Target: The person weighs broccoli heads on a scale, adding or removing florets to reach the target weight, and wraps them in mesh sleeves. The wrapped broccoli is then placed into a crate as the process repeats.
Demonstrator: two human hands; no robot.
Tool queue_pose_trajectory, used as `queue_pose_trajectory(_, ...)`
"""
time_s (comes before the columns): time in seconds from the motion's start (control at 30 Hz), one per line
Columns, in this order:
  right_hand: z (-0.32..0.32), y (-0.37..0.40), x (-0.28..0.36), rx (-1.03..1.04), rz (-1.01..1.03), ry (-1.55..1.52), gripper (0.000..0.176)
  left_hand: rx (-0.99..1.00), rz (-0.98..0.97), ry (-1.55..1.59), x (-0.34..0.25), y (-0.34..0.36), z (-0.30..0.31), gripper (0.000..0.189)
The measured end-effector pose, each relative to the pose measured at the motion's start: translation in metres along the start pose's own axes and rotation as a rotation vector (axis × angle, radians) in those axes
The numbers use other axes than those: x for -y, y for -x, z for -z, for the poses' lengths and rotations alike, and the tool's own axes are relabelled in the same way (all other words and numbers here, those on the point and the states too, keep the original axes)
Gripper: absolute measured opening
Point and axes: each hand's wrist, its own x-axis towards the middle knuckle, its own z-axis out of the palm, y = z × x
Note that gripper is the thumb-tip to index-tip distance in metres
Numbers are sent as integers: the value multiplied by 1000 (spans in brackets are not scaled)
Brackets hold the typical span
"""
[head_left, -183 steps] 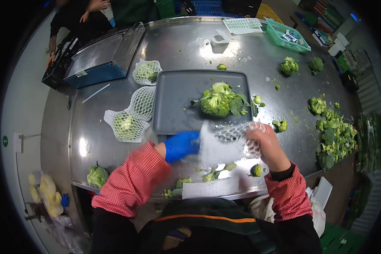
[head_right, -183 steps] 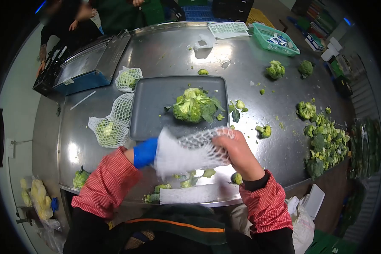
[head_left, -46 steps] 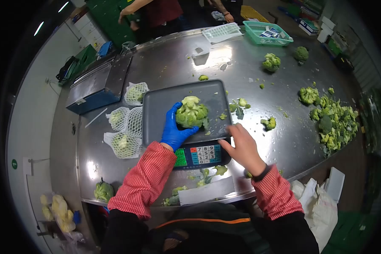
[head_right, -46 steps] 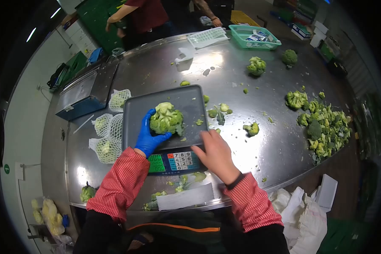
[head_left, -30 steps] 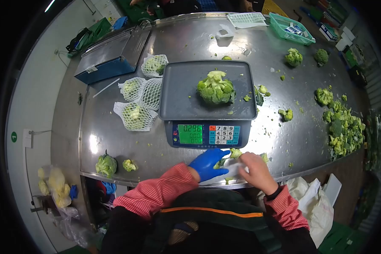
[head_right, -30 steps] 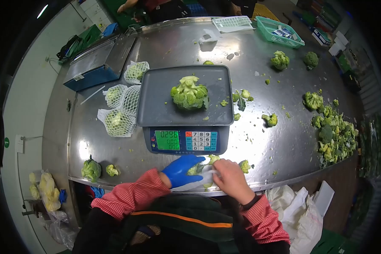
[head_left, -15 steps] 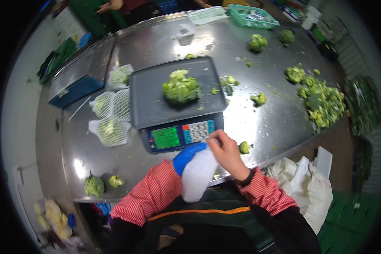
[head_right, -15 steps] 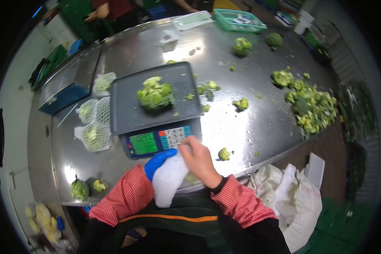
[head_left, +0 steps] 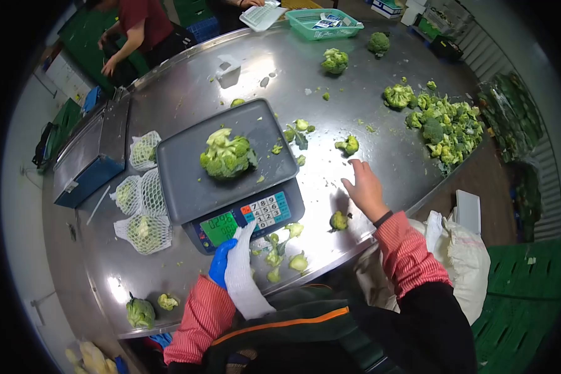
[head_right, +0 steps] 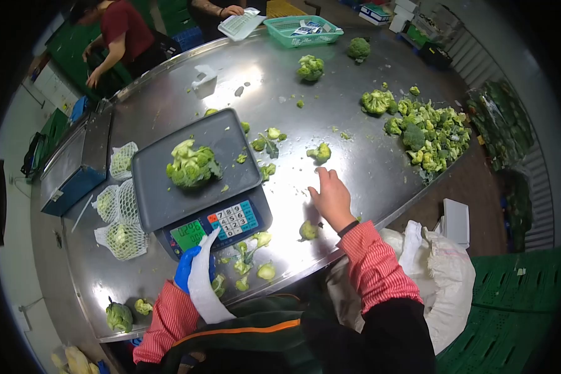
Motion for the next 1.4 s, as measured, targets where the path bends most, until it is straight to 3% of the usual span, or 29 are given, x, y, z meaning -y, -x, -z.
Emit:
queue_pose_trajectory(0.23,-20,-59,-47,54,-98,44,60,-83,96,-9,19,-17,-44,56)
queue_pose_trajectory(0.3,-31,-71,-62,154,-82,18,55,-110,124,-24,26,-26,-56,54)
queue_pose_trajectory(0.43,-32,-66,-87,130,49,-128,47,-163,144,-96,36,-61,-92,51)
queue_pose_trajectory(0.53,6,-61,-125,175,-139,-293,43,-160,173,-131,36,-96,-120,49)
queue_pose_trajectory(0.57,22,-61,-147,109,-241,-233,41,-135,230,-61,36,-103,-128,48)
queue_pose_trajectory(0.6,23,-59,-180,-110,-315,-155,45,-109,284,11,36,-110,-137,47)
queue_pose_trajectory(0.67,55,-66,-248,-224,-413,153,53,-67,319,35,39,-123,-150,46)
queue_pose_trajectory(0.73,83,-73,-300,-181,-635,308,50,-31,282,-63,43,-136,-159,46)
queue_pose_trajectory(0.83,71,-64,-367,-122,-624,380,46,-136,315,-149,52,-151,-177,49)
queue_pose_trajectory(0.93,55,-61,-373,-189,-585,96,38,-95,423,-2,52,-159,-191,49)
queue_pose_trajectory(1.03,76,-52,-319,98,-840,-1522,33,-36,464,-44,50,-155,-208,45)
queue_pose_trajectory(1.1,65,-40,-292,291,-594,-2017,37,-66,447,-39,50,-153,-212,46)
queue_pose_trajectory(1.4,84,-23,-145,489,-555,-2275,40,1,436,23,47,-121,-203,47)
